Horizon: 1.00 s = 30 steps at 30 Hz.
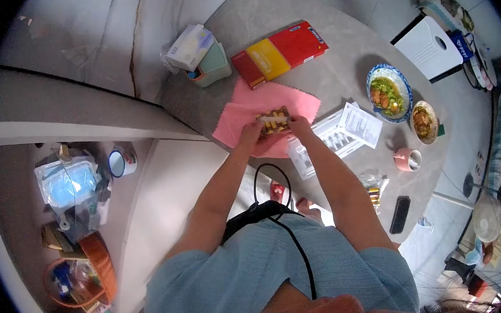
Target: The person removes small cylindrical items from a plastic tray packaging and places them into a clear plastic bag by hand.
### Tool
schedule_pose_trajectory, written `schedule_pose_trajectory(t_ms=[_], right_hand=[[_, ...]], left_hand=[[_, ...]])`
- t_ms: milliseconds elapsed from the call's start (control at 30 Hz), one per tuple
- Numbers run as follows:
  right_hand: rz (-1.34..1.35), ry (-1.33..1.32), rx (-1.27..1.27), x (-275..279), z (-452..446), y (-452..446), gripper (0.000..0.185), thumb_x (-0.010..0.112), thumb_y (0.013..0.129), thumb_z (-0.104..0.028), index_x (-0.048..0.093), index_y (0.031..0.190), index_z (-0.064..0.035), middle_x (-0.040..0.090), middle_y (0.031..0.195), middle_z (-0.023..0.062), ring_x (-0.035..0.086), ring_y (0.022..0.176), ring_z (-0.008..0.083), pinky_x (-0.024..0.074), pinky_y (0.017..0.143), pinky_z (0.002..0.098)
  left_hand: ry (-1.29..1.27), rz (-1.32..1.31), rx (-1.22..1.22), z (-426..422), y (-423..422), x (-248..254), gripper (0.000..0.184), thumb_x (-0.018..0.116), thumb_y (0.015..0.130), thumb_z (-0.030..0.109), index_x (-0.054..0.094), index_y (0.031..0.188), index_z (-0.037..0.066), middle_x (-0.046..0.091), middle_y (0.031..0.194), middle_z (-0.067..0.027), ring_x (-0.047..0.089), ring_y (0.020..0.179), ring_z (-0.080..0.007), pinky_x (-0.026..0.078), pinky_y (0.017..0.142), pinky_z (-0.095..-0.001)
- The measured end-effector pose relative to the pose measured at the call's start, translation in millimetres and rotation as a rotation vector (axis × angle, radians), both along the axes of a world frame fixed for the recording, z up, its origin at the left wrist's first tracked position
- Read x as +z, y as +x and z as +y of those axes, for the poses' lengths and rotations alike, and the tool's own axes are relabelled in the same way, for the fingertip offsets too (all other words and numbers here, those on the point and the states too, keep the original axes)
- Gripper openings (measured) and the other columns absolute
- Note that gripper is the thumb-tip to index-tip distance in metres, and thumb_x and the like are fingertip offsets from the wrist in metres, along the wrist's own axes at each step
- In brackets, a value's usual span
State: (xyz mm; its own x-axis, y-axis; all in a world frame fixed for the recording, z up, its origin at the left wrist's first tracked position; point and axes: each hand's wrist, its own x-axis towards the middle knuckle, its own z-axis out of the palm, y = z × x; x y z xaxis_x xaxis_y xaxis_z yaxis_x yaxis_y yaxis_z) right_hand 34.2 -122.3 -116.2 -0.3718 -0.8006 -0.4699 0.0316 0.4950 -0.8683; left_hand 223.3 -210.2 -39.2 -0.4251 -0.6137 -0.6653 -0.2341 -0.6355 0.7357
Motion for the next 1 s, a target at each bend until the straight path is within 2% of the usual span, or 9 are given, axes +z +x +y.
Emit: schedule_pose_trajectory(t_ms=[67,133,200,333,400,500,600,700,1000], right_hand=[[0.058,0.120,0.026,33,-4,3,0.026,0.052,0.083,-0.011,0.059,0.106,0.0003,0.065,0.087,0.0185,0.067,0.069,0.0291,0.0563,0.062,0.0375],[0.113,0.241,0.056,95,-7,10,0.030,0.052,0.082,-0.018,0.061,0.107,-0.0042,0.066,0.088,0.0199,0.068,0.074,0.0322,0.0545,0.069,0.0439],[0.540,0.375,0.132,149,-12,19,0.030,0.052,0.079,-0.018,0.061,0.105,-0.0070,0.067,0.094,0.0151,0.067,0.083,0.0322,0.0522,0.074,0.0466],[0.787,0.320,0.196,150,-17,28,0.033,0.053,0.080,-0.023,0.061,0.110,-0.0116,0.065,0.106,0.0123,0.063,0.098,0.0300,0.0510,0.078,0.0459],[0.968,-0.088,0.229,110,-23,26,0.038,0.054,0.081,-0.029,0.059,0.115,-0.0116,0.056,0.120,0.0128,0.057,0.105,0.0337,0.0439,0.091,0.0478],[1.168,-0.519,0.339,107,-36,29,0.036,0.057,0.082,-0.031,0.060,0.115,-0.0160,0.056,0.122,0.0075,0.056,0.105,0.0318,0.0383,0.096,0.0485],[0.996,-0.196,0.579,124,-37,34,0.030,0.060,0.080,-0.027,0.064,0.108,-0.0163,0.062,0.112,0.0058,0.058,0.101,0.0296,0.0342,0.097,0.0495],[0.808,-0.142,0.598,127,-48,31,0.023,0.062,0.079,-0.023,0.067,0.099,-0.0133,0.066,0.097,0.0073,0.060,0.096,0.0276,0.0343,0.094,0.0512],[0.743,-0.268,0.485,105,-52,25,0.021,0.062,0.079,-0.023,0.069,0.095,-0.0115,0.067,0.092,0.0094,0.062,0.092,0.0281,0.0429,0.084,0.0385]], left_hand=[[-0.333,-0.191,-0.168,2,0,24,0.034,0.056,0.081,0.018,0.062,0.101,-0.008,0.065,0.089,-0.0128,0.063,0.079,-0.0175,0.050,0.068,-0.0307],[-0.343,-0.208,-0.182,1,0,22,0.033,0.057,0.080,0.018,0.062,0.101,-0.007,0.066,0.088,-0.0118,0.062,0.077,-0.0163,0.050,0.067,-0.0300],[-0.351,-0.232,-0.191,2,2,25,0.032,0.059,0.079,0.017,0.063,0.101,-0.007,0.066,0.087,-0.0109,0.062,0.076,-0.0152,0.050,0.066,-0.0292],[-0.328,-0.050,-0.105,3,6,30,0.030,0.061,0.077,0.012,0.063,0.102,-0.004,0.066,0.088,-0.0078,0.061,0.075,-0.0131,0.050,0.066,-0.0282],[-0.300,-0.037,-0.099,3,9,22,0.029,0.062,0.077,0.011,0.064,0.102,-0.003,0.066,0.088,-0.0068,0.061,0.075,-0.0127,0.050,0.066,-0.0279],[-0.358,0.015,-0.098,2,12,14,0.029,0.065,0.076,0.010,0.063,0.102,-0.002,0.066,0.088,-0.0068,0.061,0.076,-0.0125,0.050,0.066,-0.0277],[-0.363,0.052,-0.156,2,15,6,0.029,0.063,0.083,0.014,0.062,0.106,-0.003,0.066,0.094,-0.0069,0.061,0.084,-0.0137,0.051,0.074,-0.0285],[-0.477,-0.042,-0.136,8,10,26,0.028,0.064,0.082,0.012,0.062,0.106,-0.002,0.066,0.093,-0.0070,0.062,0.086,-0.0147,0.051,0.074,-0.0290],[-0.319,0.028,0.042,8,-3,15,0.035,0.066,0.079,0.010,0.057,0.111,-0.001,0.064,0.099,-0.0094,0.062,0.086,-0.0154,0.053,0.074,-0.0284]])
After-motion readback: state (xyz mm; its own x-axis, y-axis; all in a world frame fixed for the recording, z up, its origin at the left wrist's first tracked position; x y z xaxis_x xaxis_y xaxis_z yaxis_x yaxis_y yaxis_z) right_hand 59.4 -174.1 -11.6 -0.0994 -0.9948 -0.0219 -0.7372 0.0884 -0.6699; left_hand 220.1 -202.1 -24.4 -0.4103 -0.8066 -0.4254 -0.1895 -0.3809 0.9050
